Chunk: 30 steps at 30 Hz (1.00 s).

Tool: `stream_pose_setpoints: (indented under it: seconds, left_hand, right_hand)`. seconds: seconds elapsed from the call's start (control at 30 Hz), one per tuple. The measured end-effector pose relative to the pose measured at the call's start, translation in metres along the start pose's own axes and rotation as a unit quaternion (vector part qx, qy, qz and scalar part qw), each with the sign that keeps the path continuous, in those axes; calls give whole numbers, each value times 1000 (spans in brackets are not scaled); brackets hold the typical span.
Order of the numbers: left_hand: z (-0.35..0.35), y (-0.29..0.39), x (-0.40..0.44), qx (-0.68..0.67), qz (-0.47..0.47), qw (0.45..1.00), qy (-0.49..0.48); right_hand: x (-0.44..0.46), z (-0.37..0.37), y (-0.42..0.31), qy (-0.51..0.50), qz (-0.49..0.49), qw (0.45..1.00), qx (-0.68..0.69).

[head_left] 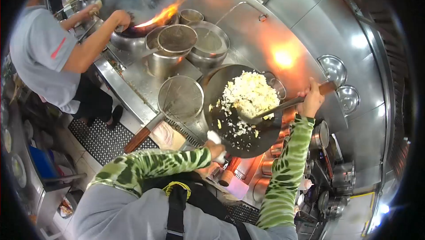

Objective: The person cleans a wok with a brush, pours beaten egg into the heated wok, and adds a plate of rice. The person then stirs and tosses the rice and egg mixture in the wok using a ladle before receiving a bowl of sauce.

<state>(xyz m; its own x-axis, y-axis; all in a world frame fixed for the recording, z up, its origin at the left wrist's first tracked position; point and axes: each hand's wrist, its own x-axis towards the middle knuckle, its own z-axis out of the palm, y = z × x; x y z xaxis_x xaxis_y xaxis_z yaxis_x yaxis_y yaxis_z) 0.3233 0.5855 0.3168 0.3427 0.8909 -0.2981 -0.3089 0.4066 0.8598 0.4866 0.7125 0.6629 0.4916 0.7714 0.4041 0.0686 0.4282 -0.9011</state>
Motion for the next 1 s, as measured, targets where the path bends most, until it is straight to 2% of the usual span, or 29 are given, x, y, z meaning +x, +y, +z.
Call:
stream_pose_setpoints:
  seconds: [0.03, 0.07, 0.1, 0.13, 0.17, 0.2, 0.23, 0.3, 0.37, 0.4, 0.47, 0.5, 0.53, 0.6, 0.63, 0.67, 0.7, 0.73, 0.8, 0.83, 0.87, 0.9, 0.93, 1.0]
  left_hand:
    - [12, 73, -22, 153, -110, 980, 63]
    - [20, 80, -2, 137, -144, 974, 106]
    - [33, 109, 0, -116, -174, 970, 121]
    - [36, 119, 7, -124, -161, 972, 119]
    - [39, 129, 14, -133, -148, 973, 116]
    - [29, 86, 56, -52, -188, 978, 74]
    - [20, 42, 85, 49, -100, 992, 56]
    - [20, 36, 91, 124, -49, 990, 42]
    - [29, 52, 82, -16, -132, 985, 107]
    - [27, 62, 74, -12, -143, 987, 69]
    - [29, 98, 51, 52, -140, 984, 97]
    - [27, 74, 70, 102, -111, 981, 127]
    - [25, 74, 69, 159, -61, 977, 129]
    - [28, 72, 70, -28, -138, 986, 92]
    - [23, 42, 80, 107, -57, 991, 56]
    - [10, -3, 105, 237, 34, 971, 19]
    - [13, 11, 104, 130, -31, 990, 51]
    - [16, 27, 101, 18, -89, 991, 97]
    - [31, 102, 50, 26, -133, 983, 123]
    - [28, 103, 55, 35, -139, 983, 114]
    - [28, 95, 56, 42, -155, 982, 103]
    - [25, 57, 77, -62, -151, 983, 82]
    - [20, 42, 86, -93, -140, 985, 45]
    - [26, 103, 50, -27, -205, 977, 50]
  right_hand:
    - [5, 1, 0, -4, -10, 1000, -21]
    - [13, 7, 1, -5, -16, 999, -43]
    - [14, 10, -3, -6, -24, 998, -60]
    - [-1, 23, -28, 55, -74, 992, -82]
    - [-21, 35, -59, 82, -99, 991, -33]
    - [-26, 27, -78, 40, -163, 986, -13]
    - [-31, 19, -83, 12, -191, 981, -6]
    - [-20, 16, -28, 23, -165, 985, -42]
    - [2, 20, 55, 25, -110, 992, -55]
    - [12, 25, 69, 25, -95, 994, -52]
    - [18, 37, 27, 40, -135, 984, -107]
    - [10, 42, 4, 65, -134, 985, -85]
    - [-1, 40, -11, 22, -157, 987, 2]
    - [2, 40, 30, 28, -204, 979, -4]
    - [10, 37, 66, -1, -155, 988, -27]
    - [20, 40, 87, -33, -111, 992, -45]
    - [25, 50, 69, -41, -69, 994, -71]
    - [25, 56, 42, -30, -78, 995, -53]
    - [18, 55, -2, -7, -94, 995, -27]
    - [23, 38, 2, -53, -129, 988, 67]
    - [20, 33, 19, -55, -111, 992, 30]
    - [11, 30, 42, -52, -93, 994, -6]
    - [9, 33, 59, -48, -85, 995, -34]
    - [35, 23, 55, -29, -61, 996, -49]
